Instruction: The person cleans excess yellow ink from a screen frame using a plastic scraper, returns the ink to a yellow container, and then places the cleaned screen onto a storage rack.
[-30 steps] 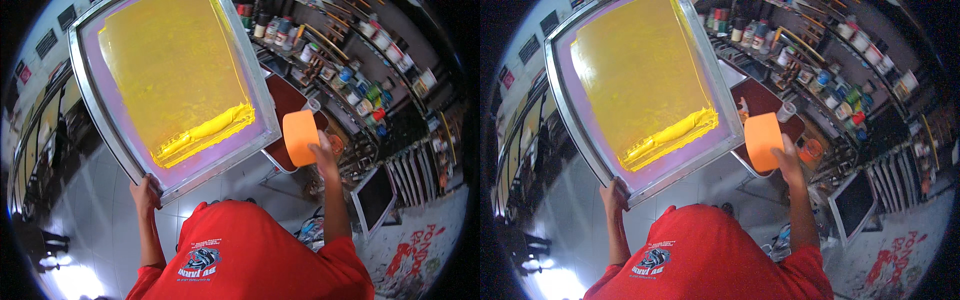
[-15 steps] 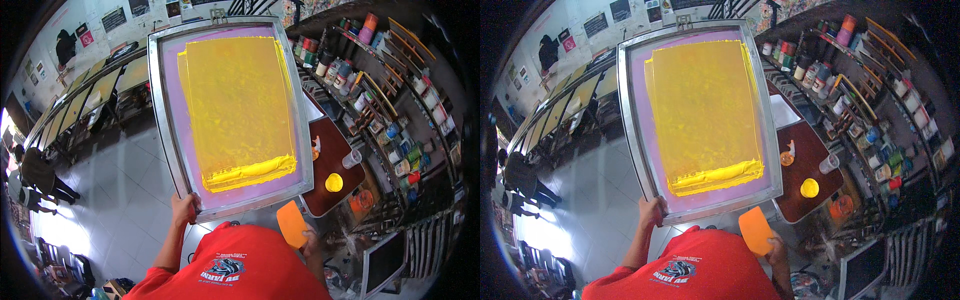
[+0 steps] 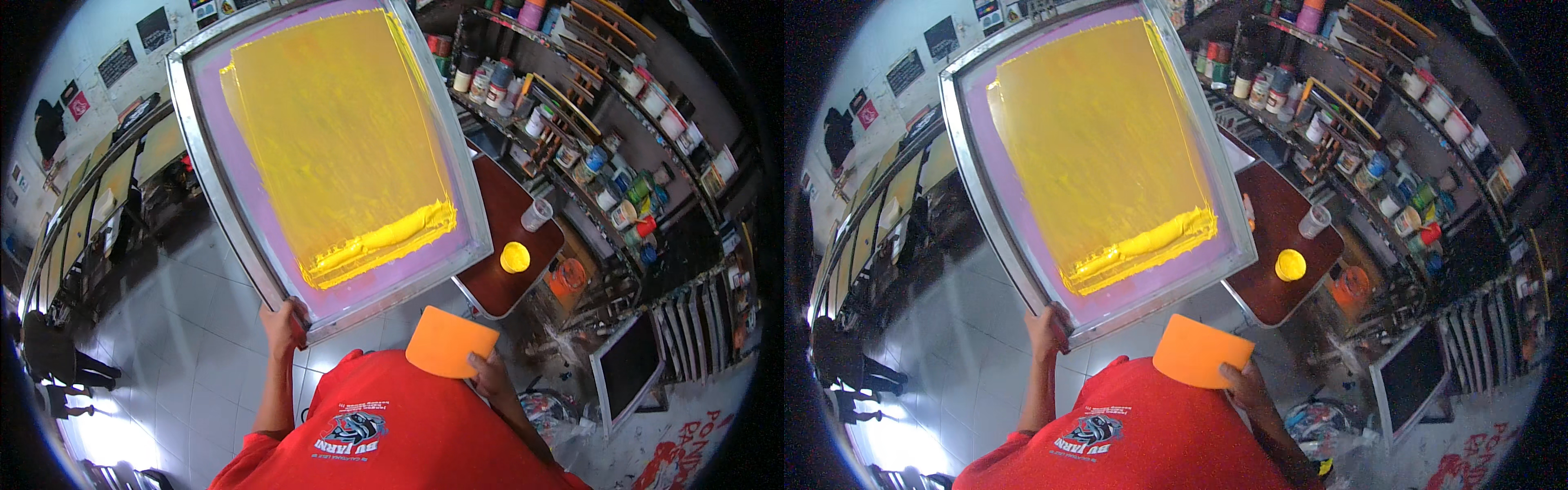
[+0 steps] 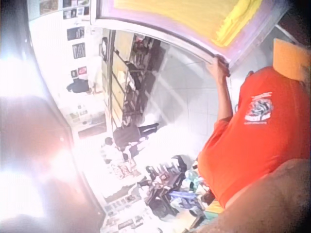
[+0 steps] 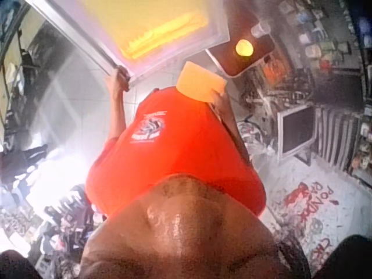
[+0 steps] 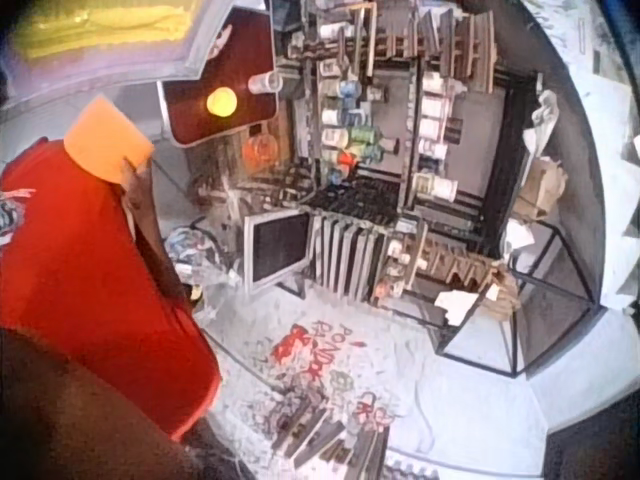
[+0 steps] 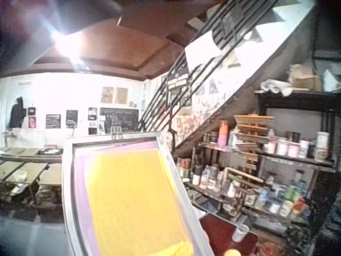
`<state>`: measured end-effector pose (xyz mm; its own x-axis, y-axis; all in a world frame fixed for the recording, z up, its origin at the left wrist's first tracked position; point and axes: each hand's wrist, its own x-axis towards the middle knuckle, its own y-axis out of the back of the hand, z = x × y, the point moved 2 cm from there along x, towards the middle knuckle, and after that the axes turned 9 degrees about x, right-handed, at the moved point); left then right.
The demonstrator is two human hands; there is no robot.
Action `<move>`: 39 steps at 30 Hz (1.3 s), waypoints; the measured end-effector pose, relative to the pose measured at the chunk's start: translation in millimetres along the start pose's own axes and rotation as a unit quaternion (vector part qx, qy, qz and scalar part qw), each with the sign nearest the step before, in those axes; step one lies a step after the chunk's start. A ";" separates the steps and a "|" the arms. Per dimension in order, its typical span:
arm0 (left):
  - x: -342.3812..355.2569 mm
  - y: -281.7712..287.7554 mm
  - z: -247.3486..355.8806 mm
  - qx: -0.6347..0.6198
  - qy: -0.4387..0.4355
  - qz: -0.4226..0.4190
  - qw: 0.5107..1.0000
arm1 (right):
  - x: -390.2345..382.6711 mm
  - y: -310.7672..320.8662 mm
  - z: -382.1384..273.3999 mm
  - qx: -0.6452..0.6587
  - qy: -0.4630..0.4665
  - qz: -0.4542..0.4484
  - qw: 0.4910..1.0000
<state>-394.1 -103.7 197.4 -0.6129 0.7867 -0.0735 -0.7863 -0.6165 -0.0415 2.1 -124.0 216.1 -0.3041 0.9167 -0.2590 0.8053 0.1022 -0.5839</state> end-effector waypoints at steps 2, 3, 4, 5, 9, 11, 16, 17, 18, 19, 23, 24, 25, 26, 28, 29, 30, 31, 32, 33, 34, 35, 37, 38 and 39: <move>2.1 5.5 -8.2 -0.010 0.012 0.009 1.000 | 10.6 14.6 -15.1 -0.209 0.144 0.045 0.966; 4.8 7.6 -11.3 -0.013 0.015 0.011 1.000 | 17.4 9.3 -38.9 -0.234 0.164 0.079 0.955; 7.1 6.8 -13.4 -0.029 0.010 -0.007 1.000 | 25.6 3.6 -69.2 -0.261 0.185 0.118 0.940; 9.2 1.1 -12.6 -0.030 0.014 -0.013 0.999 | 36.5 13.5 -90.9 -0.234 0.216 0.140 0.938; 11.1 4.9 -3.8 -0.033 0.019 -0.028 0.999 | 82.9 -7.3 -169.6 -0.406 0.248 0.066 0.877; 14.8 4.8 -6.0 -0.061 0.016 -0.032 0.998 | 102.5 -5.0 -183.5 -0.459 0.279 0.044 0.842; 19.2 8.2 0.2 -0.044 0.052 -0.034 0.997 | 128.9 -33.9 -208.9 -0.527 0.230 0.022 0.818; 18.7 6.7 4.2 -0.041 0.054 -0.036 0.997 | 132.5 -33.1 -211.3 -0.517 0.220 0.021 0.827; 18.6 6.9 7.3 -0.035 0.056 -0.035 0.997 | 136.4 -33.3 -211.9 -0.520 0.209 0.021 0.828; 19.1 7.0 10.0 -0.030 0.061 -0.036 0.997 | 139.2 -34.3 -213.4 -0.523 0.198 0.021 0.829; 22.8 5.9 15.1 0.006 0.070 -0.038 0.997 | 150.1 -24.9 -205.5 -0.530 0.174 0.029 0.830; 26.6 10.3 14.4 0.027 0.078 -0.044 0.996 | 152.9 -22.1 -201.2 -0.536 0.175 0.031 0.825; 28.6 12.0 14.9 0.047 0.086 -0.049 0.994 | 154.8 -19.0 -196.8 -0.543 0.177 0.033 0.820; 30.2 10.0 17.3 0.056 0.088 -0.058 0.993 | 155.8 -16.8 -193.4 -0.550 0.179 0.035 0.815; 30.8 8.9 27.8 0.079 0.092 -0.068 0.990 | 156.0 -18.3 -181.5 -0.572 0.159 0.055 0.803; 28.8 8.0 32.5 0.091 0.089 -0.063 0.990 | 157.2 -17.9 -176.4 -0.583 0.149 0.062 0.797; 28.9 4.6 38.4 0.101 0.082 -0.061 0.990 | 160.2 -13.0 -171.5 -0.570 0.163 0.050 0.804; 30.6 1.2 43.5 0.109 0.075 -0.062 0.989 | 165.3 -3.6 -164.2 -0.559 0.177 0.040 0.809; 30.8 -0.9 49.6 0.132 0.092 -0.073 0.984 | 169.5 4.7 -158.0 -0.547 0.191 0.031 0.815; 31.2 -2.0 55.4 0.148 0.097 -0.082 0.981 | 175.7 11.6 -150.4 -0.557 0.183 0.035 0.809; 31.3 -3.5 60.3 0.163 0.102 -0.090 0.977 | 181.3 17.8 -143.4 -0.567 0.175 0.040 0.804; 32.8 -4.8 62.7 0.179 0.108 -0.099 0.973 | 185.2 21.7 -137.8 -0.577 0.167 0.045 0.798; 37.9 -2.7 59.7 0.172 0.105 -0.102 0.974 | 191.1 24.6 -121.6 -0.560 0.144 0.046 0.815; 41.2 -2.6 56.9 0.169 0.104 -0.104 0.974 | 195.0 27.6 -113.3 -0.545 0.139 0.041 0.826; 43.8 -0.8 52.0 0.172 0.104 -0.098 0.975 | 199.1 29.5 -101.1 -0.529 0.131 0.036 0.838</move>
<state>-424.4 -67.0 246.0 -0.4467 0.8432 -0.2992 -0.8885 -0.3787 0.2591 16.7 100.6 225.2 -0.2254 0.9743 -0.0052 0.8595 0.2013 0.4698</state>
